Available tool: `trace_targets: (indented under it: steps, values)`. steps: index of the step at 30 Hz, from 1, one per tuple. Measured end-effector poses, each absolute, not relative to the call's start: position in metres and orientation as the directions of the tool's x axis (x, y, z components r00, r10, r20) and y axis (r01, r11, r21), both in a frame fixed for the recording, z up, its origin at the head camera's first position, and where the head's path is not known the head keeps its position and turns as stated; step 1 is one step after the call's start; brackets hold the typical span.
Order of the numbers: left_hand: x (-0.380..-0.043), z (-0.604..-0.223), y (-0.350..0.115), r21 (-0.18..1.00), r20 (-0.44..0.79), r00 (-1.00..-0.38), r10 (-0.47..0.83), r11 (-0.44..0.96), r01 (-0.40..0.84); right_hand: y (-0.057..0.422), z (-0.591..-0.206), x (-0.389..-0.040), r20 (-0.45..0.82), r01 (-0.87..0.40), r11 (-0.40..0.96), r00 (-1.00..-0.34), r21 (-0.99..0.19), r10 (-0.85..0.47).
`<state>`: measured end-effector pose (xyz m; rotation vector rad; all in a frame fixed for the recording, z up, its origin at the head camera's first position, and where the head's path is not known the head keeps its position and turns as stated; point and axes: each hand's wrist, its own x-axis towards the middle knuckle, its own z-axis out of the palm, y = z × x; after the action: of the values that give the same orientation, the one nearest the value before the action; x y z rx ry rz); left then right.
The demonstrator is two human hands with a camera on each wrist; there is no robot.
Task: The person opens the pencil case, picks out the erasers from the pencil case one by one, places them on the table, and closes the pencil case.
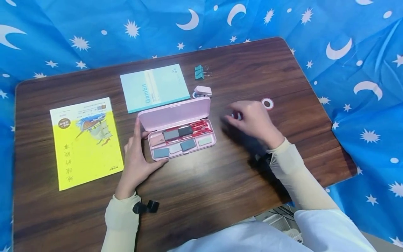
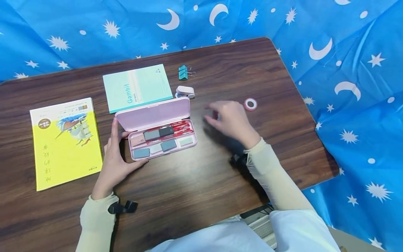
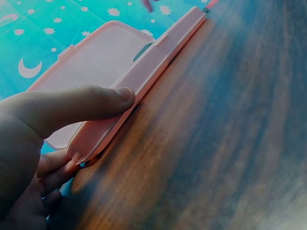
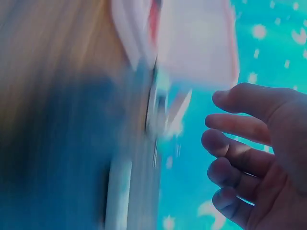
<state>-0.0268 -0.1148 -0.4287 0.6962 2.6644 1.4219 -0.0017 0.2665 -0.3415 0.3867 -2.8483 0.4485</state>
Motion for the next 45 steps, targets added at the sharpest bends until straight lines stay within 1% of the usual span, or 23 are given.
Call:
trace_targets:
  steps: [3,6,11,15,28,40,45]
  values:
    - [-0.028,-0.43,-0.116,0.799,0.181,-0.897,0.404,0.472,0.373,0.236,-0.344,-0.01,0.257,-0.372,0.867,-0.92,-0.332,-0.296]
    - [-0.03,-0.432,-0.115,0.801,0.185,-0.897,0.402,0.468,0.374,0.21,-0.354,-0.018,0.217,-0.419,0.829,-0.907,-0.369,-0.362]
    - [-0.03,-0.433,-0.115,0.798,0.174,-0.899,0.401,0.477,0.368,0.184,-0.373,-0.025,0.124,-0.422,0.821,-0.905,-0.384,-0.407]
    - [-0.029,-0.434,-0.117,0.794,0.164,-0.905,0.393,0.491,0.358,0.173,-0.383,-0.029,0.1,-0.426,0.82,-0.901,-0.383,-0.422]
    - [-0.028,-0.432,-0.115,0.795,0.158,-0.907,0.391,0.494,0.352,0.168,-0.387,-0.029,0.1,-0.416,0.814,-0.905,-0.405,-0.413]
    - [-0.029,-0.433,-0.116,0.783,0.176,-0.901,0.397,0.498,0.373,0.174,-0.375,-0.026,0.165,-0.401,0.81,-0.916,-0.428,-0.366]
    - [-0.028,-0.433,-0.116,0.781,0.183,-0.899,0.397,0.497,0.378,0.182,-0.366,-0.023,0.213,-0.391,0.795,-0.92,-0.463,-0.328]
